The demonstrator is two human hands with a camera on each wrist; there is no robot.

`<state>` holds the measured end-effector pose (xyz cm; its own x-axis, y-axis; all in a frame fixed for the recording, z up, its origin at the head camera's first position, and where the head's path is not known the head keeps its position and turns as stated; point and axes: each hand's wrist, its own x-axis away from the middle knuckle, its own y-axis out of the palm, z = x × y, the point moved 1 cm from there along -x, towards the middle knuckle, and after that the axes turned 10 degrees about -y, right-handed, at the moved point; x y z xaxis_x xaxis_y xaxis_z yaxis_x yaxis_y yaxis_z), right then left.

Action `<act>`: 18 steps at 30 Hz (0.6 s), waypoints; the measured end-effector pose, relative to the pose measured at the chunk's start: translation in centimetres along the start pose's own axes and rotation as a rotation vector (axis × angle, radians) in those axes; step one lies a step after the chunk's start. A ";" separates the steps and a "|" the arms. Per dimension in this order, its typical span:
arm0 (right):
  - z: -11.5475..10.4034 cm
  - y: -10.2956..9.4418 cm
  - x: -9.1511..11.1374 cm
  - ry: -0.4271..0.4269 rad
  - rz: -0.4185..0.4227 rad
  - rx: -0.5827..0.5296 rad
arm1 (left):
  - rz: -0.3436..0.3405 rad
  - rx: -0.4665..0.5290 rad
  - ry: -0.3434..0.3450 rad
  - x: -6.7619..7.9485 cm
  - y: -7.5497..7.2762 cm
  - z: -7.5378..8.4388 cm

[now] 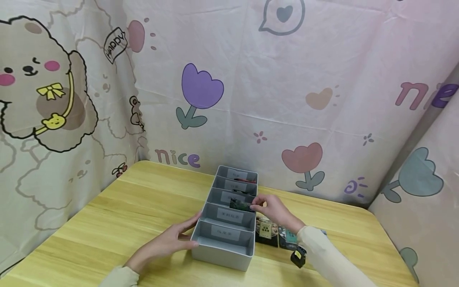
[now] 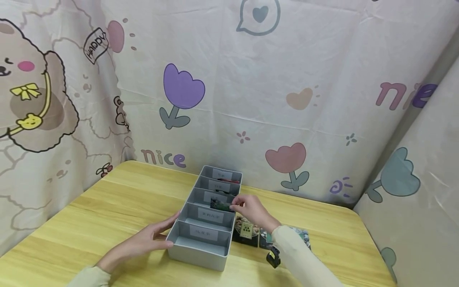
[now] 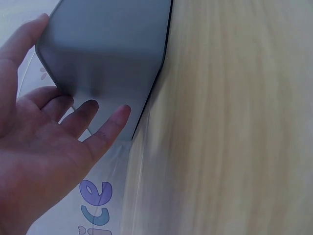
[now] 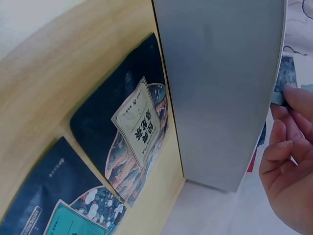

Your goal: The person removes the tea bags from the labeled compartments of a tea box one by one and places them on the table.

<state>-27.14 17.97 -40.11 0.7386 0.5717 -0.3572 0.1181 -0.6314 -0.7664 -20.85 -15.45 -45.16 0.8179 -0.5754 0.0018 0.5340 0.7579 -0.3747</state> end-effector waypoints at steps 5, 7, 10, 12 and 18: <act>0.1 -0.2 -0.1 0.004 0.050 -0.007 | -0.005 -0.007 0.008 -0.2 0.0 -0.1; 0.1 -0.3 -0.2 0.017 0.072 -0.028 | -0.006 -0.010 0.011 -0.3 0.0 -0.1; -0.2 -0.4 -0.4 0.044 0.103 -0.086 | -0.001 -0.018 0.010 -0.3 0.0 -0.2; -0.4 -0.5 -0.5 0.071 0.122 -0.137 | 0.003 -0.020 0.008 -0.3 0.0 -0.1; -0.9 -0.4 -1.0 0.197 0.160 -0.280 | 0.003 -0.013 0.001 -0.1 0.0 -0.1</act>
<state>-27.36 17.22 -38.96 0.8727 0.3599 -0.3299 0.1479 -0.8389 -0.5238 -20.95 -15.42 -45.27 0.8195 -0.5731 -0.0003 0.5283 0.7557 -0.3870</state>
